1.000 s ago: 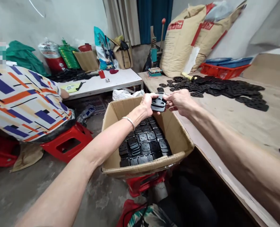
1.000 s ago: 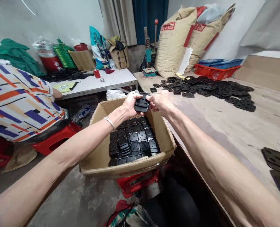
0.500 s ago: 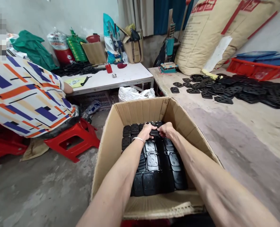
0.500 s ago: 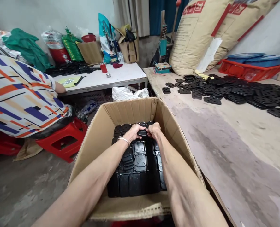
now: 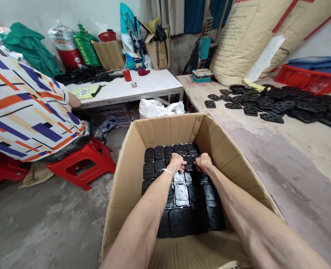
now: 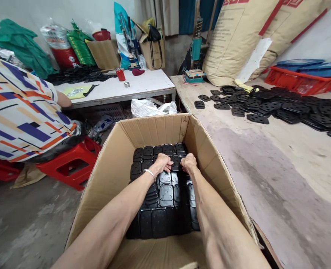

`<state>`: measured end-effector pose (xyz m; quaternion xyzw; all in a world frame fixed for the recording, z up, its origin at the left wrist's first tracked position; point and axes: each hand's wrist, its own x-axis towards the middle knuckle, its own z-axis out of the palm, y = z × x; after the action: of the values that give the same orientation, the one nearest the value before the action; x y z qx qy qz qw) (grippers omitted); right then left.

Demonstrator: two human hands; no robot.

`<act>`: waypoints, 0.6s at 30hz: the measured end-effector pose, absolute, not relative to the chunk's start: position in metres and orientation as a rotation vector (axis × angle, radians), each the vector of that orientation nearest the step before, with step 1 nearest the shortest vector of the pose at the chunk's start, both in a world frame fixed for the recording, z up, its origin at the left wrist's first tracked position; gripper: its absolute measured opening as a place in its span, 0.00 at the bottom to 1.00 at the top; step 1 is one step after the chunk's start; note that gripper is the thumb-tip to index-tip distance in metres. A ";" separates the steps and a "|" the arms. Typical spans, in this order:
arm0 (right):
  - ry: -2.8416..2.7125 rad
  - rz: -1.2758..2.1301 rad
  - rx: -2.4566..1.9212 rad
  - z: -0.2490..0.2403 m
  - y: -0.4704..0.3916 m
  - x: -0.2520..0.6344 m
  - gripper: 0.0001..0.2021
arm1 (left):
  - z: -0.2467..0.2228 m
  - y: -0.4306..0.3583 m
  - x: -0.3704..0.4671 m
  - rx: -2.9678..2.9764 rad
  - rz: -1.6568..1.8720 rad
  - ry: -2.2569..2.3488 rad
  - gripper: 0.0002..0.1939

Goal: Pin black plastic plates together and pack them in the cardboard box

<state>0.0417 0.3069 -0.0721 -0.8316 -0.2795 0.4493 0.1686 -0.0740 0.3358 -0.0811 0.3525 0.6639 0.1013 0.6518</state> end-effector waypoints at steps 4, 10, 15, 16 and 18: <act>-0.872 1.279 -2.361 -0.077 0.309 0.041 0.14 | -0.078 0.341 -0.074 0.828 0.164 1.583 0.18; -0.920 1.277 -2.385 -0.081 0.316 0.034 0.13 | -0.075 0.344 -0.073 0.853 0.130 1.686 0.18; -0.913 1.259 -2.365 -0.086 0.320 0.037 0.15 | -0.084 0.346 -0.068 0.886 0.123 1.724 0.18; -0.906 1.261 -2.365 -0.086 0.321 0.037 0.15 | -0.087 0.347 -0.067 0.891 0.124 1.730 0.18; -0.900 1.270 -2.366 -0.086 0.321 0.039 0.15 | -0.093 0.350 -0.065 0.900 0.125 1.738 0.18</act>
<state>0.0385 0.3208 -0.0863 -0.8254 -0.3138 0.4431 0.1543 -0.0647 0.3498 -0.0934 0.3812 0.7362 0.0528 0.5567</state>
